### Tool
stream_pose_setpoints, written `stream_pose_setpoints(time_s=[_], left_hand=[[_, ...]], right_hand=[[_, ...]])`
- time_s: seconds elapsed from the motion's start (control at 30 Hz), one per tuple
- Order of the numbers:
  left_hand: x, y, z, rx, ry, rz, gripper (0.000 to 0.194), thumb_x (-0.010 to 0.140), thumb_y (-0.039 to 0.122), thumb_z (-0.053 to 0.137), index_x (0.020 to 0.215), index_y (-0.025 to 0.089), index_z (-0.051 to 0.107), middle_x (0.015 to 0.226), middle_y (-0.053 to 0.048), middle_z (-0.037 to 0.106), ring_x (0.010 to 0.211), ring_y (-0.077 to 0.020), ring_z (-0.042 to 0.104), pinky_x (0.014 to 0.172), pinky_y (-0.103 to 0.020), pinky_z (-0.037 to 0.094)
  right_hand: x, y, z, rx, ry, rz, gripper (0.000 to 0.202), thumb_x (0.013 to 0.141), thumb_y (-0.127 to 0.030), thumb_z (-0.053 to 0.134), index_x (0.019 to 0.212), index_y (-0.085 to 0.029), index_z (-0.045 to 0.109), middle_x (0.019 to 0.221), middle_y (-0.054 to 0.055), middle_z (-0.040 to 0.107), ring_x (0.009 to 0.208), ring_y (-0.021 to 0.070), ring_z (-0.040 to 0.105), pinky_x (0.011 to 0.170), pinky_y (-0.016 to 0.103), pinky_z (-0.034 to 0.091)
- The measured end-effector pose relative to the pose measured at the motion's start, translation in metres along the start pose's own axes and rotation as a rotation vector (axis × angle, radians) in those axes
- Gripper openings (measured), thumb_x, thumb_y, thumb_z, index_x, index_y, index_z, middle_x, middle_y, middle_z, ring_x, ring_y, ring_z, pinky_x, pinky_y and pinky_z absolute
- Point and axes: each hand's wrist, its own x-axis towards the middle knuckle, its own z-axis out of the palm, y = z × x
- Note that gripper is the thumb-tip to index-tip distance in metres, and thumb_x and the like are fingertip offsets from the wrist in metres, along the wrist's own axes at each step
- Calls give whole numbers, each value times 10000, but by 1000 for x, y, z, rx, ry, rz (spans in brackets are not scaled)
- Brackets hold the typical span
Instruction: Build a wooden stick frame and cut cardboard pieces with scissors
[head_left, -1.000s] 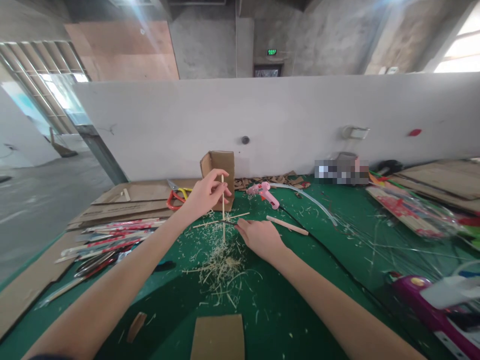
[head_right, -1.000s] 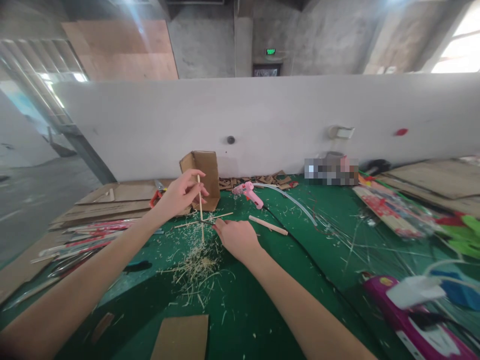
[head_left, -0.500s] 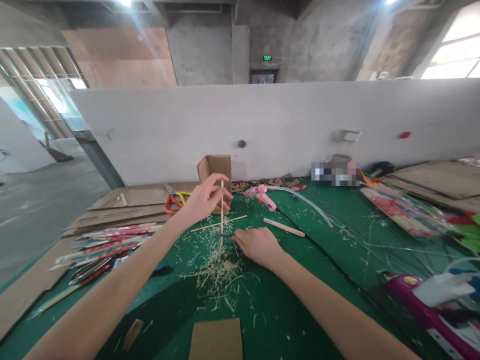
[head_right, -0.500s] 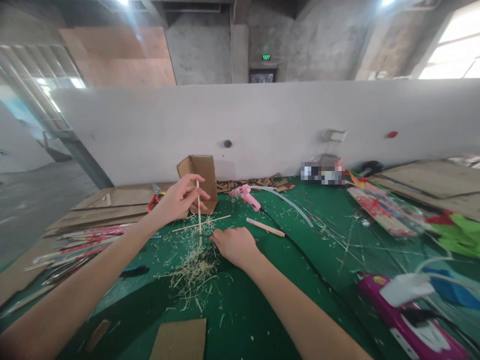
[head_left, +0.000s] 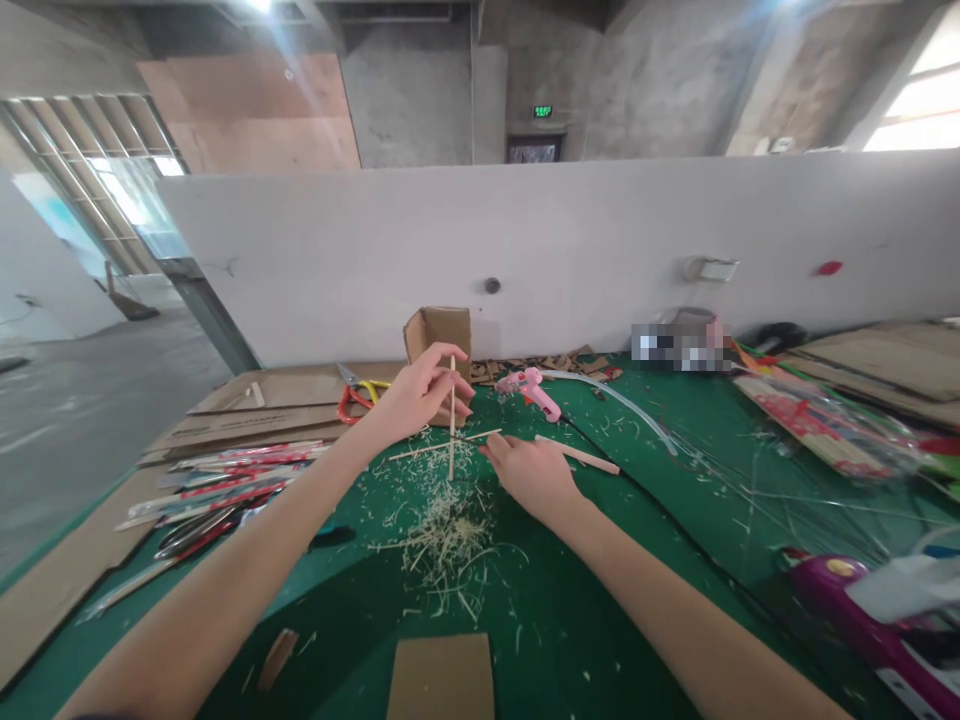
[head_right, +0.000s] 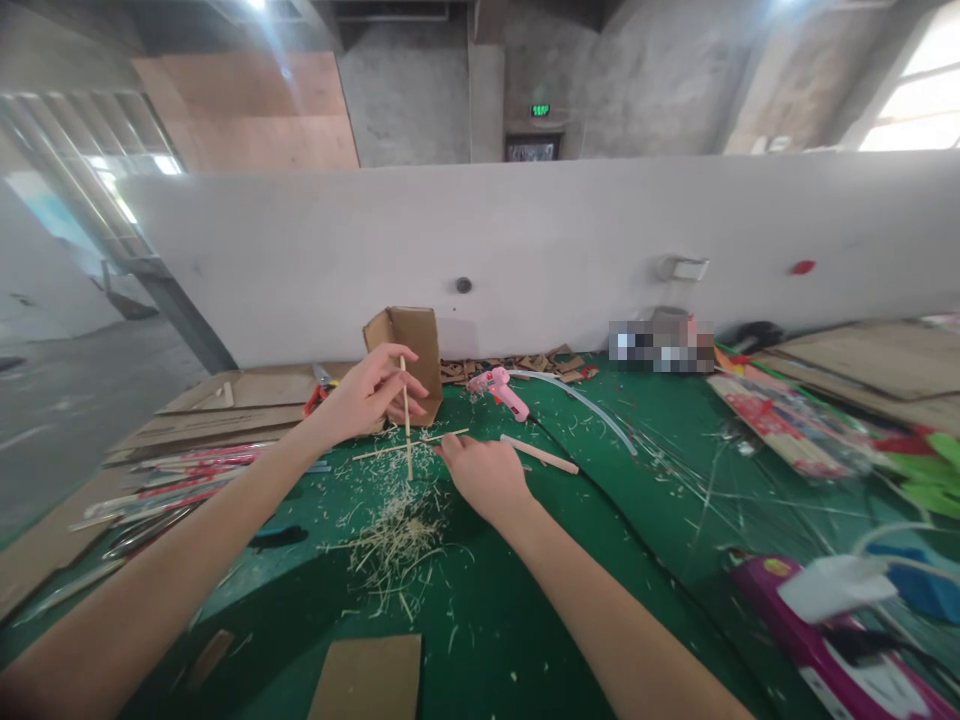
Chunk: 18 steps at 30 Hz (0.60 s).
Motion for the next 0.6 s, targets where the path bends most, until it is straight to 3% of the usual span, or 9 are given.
stream_pose_setpoints(time_s=[0.2, 0.37, 0.5, 0.6], left_hand=[[1, -2, 1, 6, 16, -1, 237, 899, 331, 366, 1120, 245, 352, 894, -65, 640, 676, -148, 660, 610, -239, 554], [-1, 1, 1, 57, 6, 18, 245, 895, 290, 354, 1136, 247, 355, 896, -58, 640, 688, -149, 663, 625, -242, 551], [-1, 0, 1, 32, -4, 22, 235, 903, 297, 341, 1131, 242, 355, 884, -58, 631, 698, -149, 664, 646, -247, 551], [0, -2, 1, 15, 15, 20, 228, 898, 301, 352, 1118, 239, 356, 854, -50, 626, 689, -147, 662, 648, -248, 553]], right_hand=[[1, -6, 4, 26, -126, -67, 388, 969, -413, 256, 919, -218, 588, 728, 56, 688, 662, 190, 652, 555, 236, 353], [3, -8, 6, 32, -12, -13, 450, 978, -401, 182, 960, -205, 587, 745, 74, 688, 633, 192, 646, 549, 239, 348], [4, -4, 7, 28, -84, -95, 400, 968, -415, 255, 910, -223, 601, 712, 53, 687, 642, 191, 646, 563, 239, 355], [3, -3, 7, 27, -57, -82, 424, 974, -415, 221, 917, -216, 591, 726, 61, 689, 629, 186, 643, 553, 237, 350]])
